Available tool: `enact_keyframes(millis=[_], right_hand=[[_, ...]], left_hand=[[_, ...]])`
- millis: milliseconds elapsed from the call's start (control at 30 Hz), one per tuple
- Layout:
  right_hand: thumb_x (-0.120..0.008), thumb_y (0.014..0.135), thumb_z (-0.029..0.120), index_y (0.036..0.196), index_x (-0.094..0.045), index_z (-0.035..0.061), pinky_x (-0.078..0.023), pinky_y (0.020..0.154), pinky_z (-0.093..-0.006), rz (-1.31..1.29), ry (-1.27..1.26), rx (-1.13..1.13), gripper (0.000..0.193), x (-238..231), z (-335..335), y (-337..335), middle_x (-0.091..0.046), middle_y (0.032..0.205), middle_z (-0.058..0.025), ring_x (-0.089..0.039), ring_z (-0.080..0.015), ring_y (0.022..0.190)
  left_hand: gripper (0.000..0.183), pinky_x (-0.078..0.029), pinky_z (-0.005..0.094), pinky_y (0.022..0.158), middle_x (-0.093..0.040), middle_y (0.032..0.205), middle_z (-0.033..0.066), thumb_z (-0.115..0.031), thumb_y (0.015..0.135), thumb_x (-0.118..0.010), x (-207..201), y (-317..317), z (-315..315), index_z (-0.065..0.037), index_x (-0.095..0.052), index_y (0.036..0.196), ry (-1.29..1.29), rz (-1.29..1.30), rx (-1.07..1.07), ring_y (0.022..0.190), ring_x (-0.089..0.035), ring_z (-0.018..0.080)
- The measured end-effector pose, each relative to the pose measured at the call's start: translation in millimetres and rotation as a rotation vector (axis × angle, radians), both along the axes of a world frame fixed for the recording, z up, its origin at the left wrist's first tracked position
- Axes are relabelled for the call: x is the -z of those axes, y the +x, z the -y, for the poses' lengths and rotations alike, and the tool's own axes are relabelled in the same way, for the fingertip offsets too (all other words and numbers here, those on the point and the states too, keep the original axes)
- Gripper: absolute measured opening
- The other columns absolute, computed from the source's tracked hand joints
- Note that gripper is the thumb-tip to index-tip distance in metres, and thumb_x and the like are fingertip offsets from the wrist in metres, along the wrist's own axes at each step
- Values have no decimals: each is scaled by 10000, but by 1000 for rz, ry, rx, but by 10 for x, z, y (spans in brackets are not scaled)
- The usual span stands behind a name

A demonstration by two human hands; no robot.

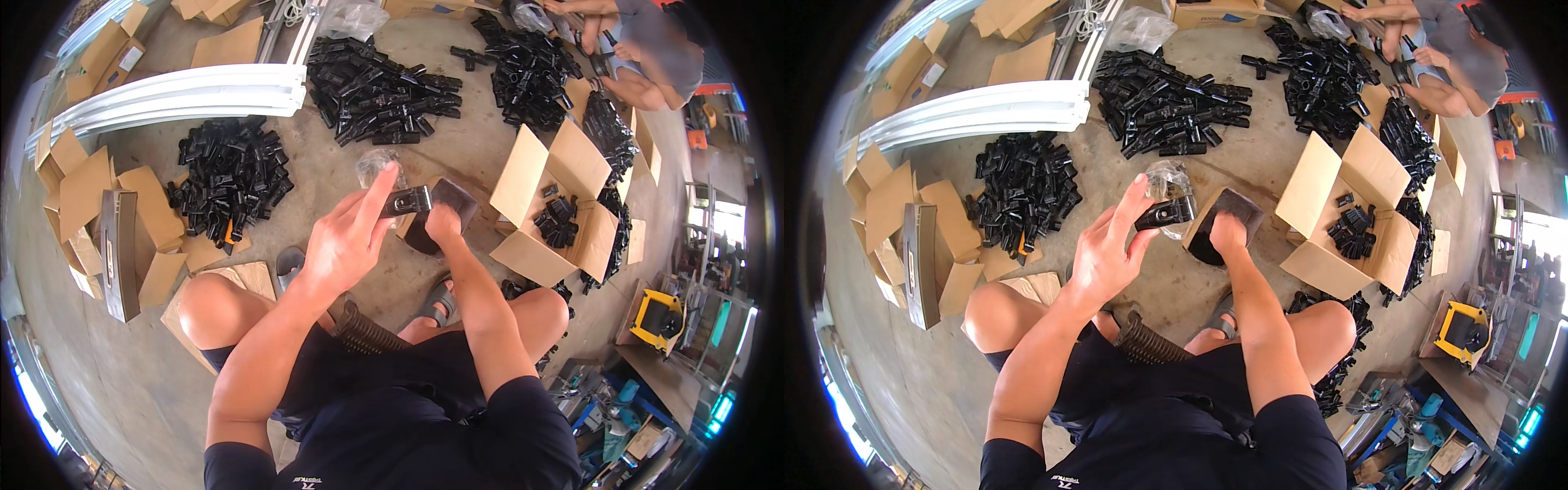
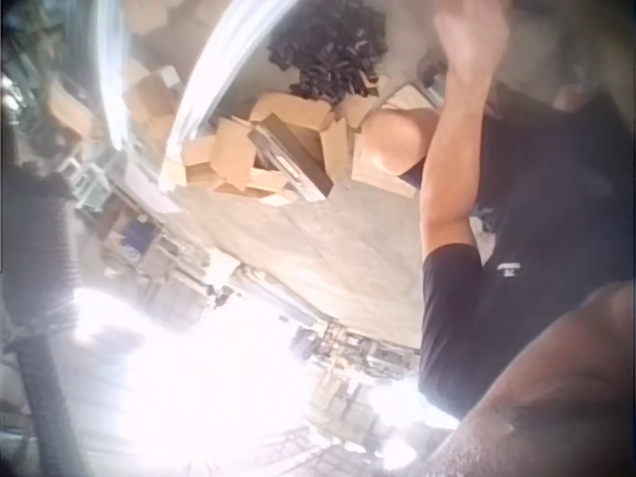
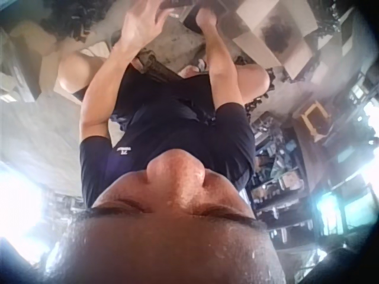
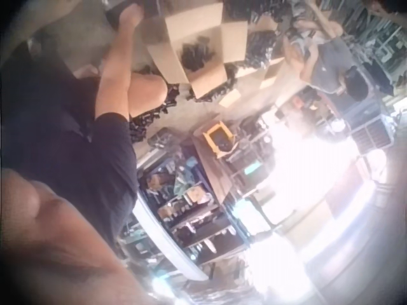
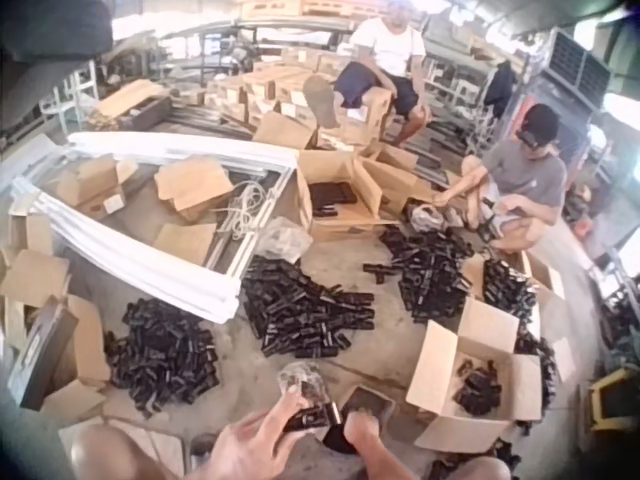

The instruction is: The person picks up black plastic components from a box, fits them together by hand, and places the assembled units into a separate small container.

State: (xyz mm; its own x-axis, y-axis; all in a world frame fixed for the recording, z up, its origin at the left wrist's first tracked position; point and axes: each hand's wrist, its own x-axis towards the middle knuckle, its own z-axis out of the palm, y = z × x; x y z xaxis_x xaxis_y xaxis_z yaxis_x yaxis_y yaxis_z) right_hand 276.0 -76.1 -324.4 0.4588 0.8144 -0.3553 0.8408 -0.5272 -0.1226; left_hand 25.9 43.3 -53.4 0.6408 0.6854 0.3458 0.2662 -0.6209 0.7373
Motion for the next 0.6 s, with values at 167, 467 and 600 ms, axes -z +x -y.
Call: enact_keyframes(millis=[167, 467, 600], right_hand=[[-611, 889, 158, 912, -704, 24, -569, 819, -512, -154, 159, 42, 165, -660, -344, 229, -739, 923, -222, -706, -441, 885], [-684, 916, 41, 1060, -741, 9, -561, 738, -337, -359, 739, -51, 158, -2740, -368, 122, -734, 942, -130, -707, -241, 778], [-690, 923, -2, 1065, -736, 2, -517, 681, -268, -694, 814, 124, 149, -3087, -149, -293, -705, 908, -64, -644, -120, 740]], left_hand=[[834, -601, 389, 780, -751, 1096, 140, 20, 820, -787, 47, 46, -35, -64, -404, 1556, 94, 27, -1, 952, -724, 313], [846, -585, 412, 796, -741, 1101, 139, 22, 815, -763, -45, 162, 64, -89, -392, 1566, 90, -3, 49, 972, -710, 321], [884, -586, 410, 785, -736, 1078, 144, 39, 777, -766, -42, 171, 133, -98, -395, 1567, 139, 22, 79, 958, -706, 327]])
